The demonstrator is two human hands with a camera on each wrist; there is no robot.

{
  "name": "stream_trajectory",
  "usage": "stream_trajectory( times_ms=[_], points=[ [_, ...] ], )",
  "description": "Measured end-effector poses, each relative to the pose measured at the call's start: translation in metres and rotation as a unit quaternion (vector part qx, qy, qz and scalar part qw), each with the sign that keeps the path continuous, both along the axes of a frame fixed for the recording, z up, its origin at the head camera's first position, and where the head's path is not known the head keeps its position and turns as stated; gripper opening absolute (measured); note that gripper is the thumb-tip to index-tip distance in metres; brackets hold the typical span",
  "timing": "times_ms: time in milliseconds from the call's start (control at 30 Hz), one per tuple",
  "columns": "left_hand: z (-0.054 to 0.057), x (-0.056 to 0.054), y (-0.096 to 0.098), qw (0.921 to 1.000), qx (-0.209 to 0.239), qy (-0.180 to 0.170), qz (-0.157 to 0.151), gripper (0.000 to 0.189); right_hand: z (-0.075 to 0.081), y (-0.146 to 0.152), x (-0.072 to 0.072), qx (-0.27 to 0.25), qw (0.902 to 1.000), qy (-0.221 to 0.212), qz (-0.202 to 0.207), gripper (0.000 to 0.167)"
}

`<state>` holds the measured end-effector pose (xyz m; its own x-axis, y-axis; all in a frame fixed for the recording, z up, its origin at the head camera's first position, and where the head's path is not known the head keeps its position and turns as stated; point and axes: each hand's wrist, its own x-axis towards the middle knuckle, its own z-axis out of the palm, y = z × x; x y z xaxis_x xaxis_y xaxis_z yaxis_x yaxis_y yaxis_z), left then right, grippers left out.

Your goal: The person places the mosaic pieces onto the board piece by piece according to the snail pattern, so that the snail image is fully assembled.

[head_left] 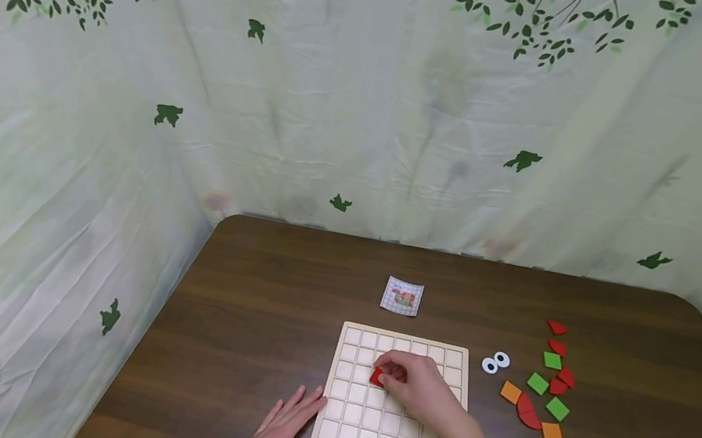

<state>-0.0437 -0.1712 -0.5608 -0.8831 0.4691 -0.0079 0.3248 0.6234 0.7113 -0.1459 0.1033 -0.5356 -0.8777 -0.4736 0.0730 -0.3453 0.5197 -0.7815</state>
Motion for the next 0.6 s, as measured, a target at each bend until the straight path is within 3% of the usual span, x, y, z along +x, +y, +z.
stream_trajectory(
  times_ms=[333, 600],
  points=[
    [0.0004, 0.0, 0.0005, 0.9994, -0.001, 0.035, -0.001, 0.083, -0.0018, -0.0041, -0.0019, 0.02, 0.9988, 0.042, -0.017, 0.013],
    [0.0002, 0.0019, 0.0003, 0.9984, -0.005, 0.057, 0.0, 0.083, 0.0004, -0.0055, -0.001, 0.038, 0.9983, 0.043, -0.014, 0.011]
  ],
)
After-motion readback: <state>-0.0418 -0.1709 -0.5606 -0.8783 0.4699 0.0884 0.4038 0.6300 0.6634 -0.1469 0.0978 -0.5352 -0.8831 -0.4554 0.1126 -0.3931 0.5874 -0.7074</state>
